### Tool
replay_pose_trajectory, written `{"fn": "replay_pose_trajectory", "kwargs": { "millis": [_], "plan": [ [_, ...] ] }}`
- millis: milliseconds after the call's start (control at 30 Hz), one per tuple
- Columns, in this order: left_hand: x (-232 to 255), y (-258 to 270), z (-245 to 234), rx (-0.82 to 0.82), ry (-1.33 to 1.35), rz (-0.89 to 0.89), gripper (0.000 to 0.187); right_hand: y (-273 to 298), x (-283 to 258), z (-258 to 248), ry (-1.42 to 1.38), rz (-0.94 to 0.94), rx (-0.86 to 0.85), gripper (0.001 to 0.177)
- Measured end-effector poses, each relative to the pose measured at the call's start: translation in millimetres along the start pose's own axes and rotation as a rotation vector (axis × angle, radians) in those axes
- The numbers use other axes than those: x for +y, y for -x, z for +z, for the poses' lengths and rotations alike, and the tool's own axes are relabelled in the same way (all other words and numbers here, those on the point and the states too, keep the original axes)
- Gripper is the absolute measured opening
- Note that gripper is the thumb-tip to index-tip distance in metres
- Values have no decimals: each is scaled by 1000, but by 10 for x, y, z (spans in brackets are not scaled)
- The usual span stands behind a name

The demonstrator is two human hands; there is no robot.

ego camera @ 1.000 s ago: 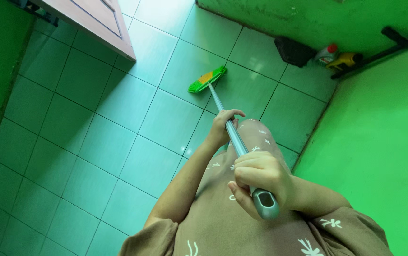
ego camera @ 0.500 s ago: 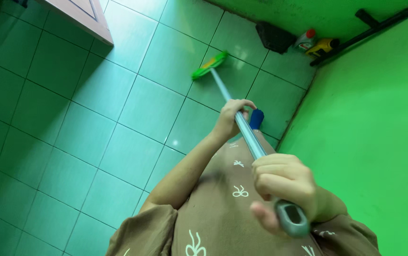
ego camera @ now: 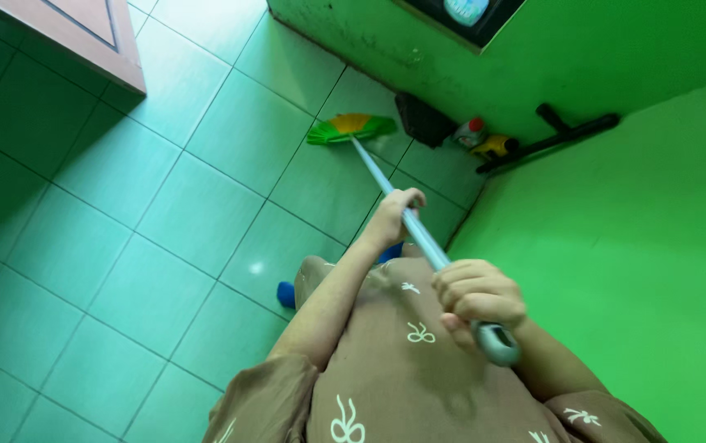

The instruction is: The person sweeps the floor using a broom, pushing debris toward and through an open doorway.

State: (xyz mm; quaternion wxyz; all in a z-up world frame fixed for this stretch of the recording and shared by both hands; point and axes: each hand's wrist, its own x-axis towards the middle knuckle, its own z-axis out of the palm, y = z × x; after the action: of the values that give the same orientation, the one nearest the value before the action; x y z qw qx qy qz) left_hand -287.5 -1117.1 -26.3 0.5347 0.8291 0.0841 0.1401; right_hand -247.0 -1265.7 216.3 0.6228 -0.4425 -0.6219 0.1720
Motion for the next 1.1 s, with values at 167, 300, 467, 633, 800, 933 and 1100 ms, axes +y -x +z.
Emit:
{"fn": "replay_pose_trajectory", "kwargs": {
  "millis": [167,300,467,633,800,933,1100],
  "plan": [
    [-276,-313,9,325,-155,75,31,323,1303,-310,84,-137,0,27],
    [-481,-521,-35,336,-162,-3,35,325,2076,-475,127,40,-55,18],
    [-98,-667,-277,625,-316,18,30,-30,1584,-484,85,121,-113,19],
    [926,-468,70,443,-183,151,36,-74,124,-851,-130,-202,-20,19],
    [928,-382,436,459,-65,194,29,12,220,-865,-210,-295,-109,47],
    [172,-597,345,568,-177,62,22,274,965,-710,-57,-189,-105,25],
    [-311,-635,31,554,-575,-89,17,365,2218,-471,84,-74,15,9]
  ]
}}
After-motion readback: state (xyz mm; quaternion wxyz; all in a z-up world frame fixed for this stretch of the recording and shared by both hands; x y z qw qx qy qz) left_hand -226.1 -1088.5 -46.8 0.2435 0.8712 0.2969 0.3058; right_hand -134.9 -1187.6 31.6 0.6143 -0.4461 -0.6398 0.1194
